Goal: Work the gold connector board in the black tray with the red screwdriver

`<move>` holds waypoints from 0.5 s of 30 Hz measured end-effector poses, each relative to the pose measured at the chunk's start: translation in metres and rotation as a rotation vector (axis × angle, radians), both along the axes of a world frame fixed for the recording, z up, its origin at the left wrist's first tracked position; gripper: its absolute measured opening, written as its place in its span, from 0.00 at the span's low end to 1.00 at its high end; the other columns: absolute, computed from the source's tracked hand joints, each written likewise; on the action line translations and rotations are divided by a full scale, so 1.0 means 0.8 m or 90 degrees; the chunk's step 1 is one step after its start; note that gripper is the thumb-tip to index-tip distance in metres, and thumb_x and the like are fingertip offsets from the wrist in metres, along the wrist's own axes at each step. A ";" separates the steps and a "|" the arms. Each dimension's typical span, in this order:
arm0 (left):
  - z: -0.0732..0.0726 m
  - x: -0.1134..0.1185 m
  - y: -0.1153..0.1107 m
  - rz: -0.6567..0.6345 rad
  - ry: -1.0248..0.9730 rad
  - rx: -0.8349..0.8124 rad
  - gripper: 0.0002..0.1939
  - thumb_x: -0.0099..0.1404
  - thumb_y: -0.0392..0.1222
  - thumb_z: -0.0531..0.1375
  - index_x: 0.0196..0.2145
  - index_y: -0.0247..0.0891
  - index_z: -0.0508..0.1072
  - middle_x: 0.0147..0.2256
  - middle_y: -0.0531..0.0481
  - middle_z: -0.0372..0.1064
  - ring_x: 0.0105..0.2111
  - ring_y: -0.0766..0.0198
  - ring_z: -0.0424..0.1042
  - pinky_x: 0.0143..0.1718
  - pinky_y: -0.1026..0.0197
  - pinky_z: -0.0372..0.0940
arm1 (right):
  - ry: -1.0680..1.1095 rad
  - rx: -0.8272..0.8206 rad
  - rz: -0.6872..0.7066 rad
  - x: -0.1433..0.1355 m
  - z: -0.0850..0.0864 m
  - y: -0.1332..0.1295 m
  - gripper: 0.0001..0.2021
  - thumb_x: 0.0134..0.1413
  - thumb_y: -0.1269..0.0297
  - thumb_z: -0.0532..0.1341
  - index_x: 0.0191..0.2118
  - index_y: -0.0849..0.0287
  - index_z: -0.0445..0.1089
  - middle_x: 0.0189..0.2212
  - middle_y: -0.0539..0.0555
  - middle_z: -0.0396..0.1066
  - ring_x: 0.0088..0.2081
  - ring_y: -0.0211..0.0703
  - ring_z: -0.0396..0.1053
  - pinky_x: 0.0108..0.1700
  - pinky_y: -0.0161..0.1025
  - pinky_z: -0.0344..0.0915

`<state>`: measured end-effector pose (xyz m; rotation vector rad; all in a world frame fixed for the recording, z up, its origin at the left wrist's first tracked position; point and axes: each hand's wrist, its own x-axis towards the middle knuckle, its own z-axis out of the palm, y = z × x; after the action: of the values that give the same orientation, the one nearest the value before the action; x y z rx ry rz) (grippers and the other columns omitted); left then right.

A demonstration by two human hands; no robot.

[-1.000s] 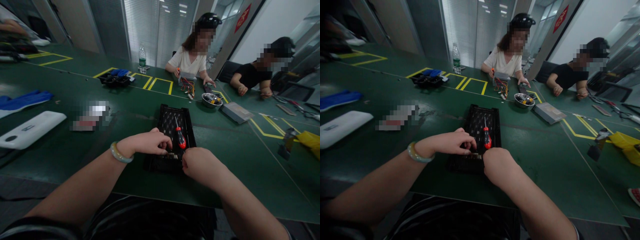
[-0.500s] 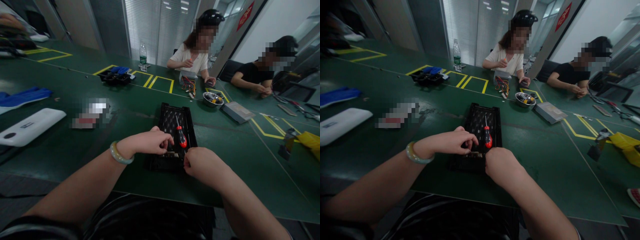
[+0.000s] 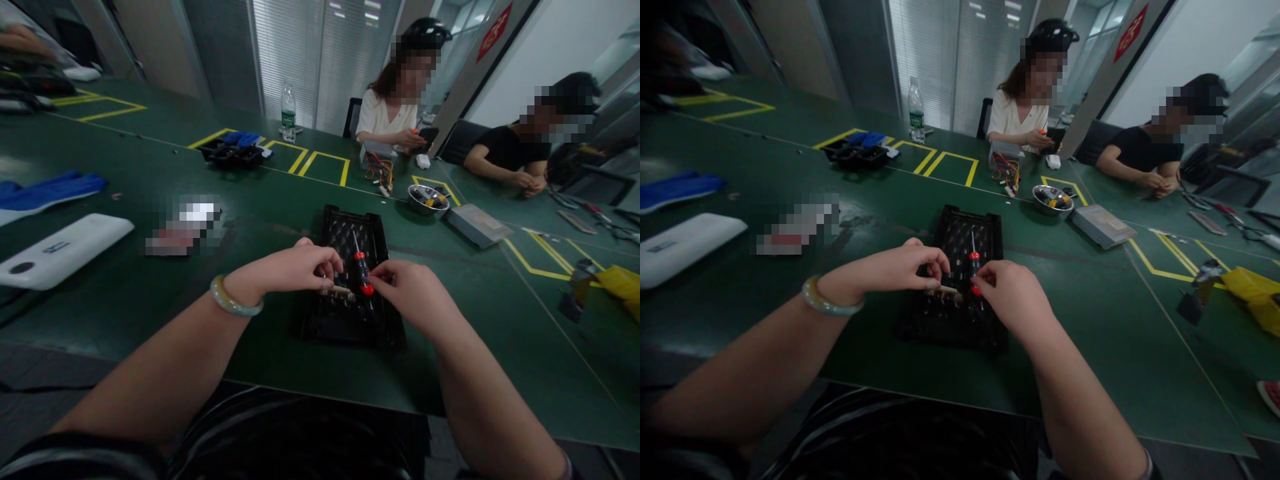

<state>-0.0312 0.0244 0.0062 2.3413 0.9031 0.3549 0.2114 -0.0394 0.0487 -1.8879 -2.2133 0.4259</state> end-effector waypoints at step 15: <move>0.025 -0.010 -0.009 0.040 -0.033 0.074 0.12 0.66 0.45 0.63 0.46 0.41 0.74 0.40 0.54 0.77 0.43 0.61 0.75 0.57 0.53 0.56 | 0.050 0.114 0.238 -0.022 -0.044 -0.006 0.11 0.59 0.61 0.64 0.47 0.54 0.76 0.43 0.52 0.77 0.48 0.46 0.72 0.54 0.47 0.64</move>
<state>-0.0389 0.0175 0.0261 2.4006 0.9565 0.5033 0.1939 -0.0444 0.0137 -1.3480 -2.4607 0.3373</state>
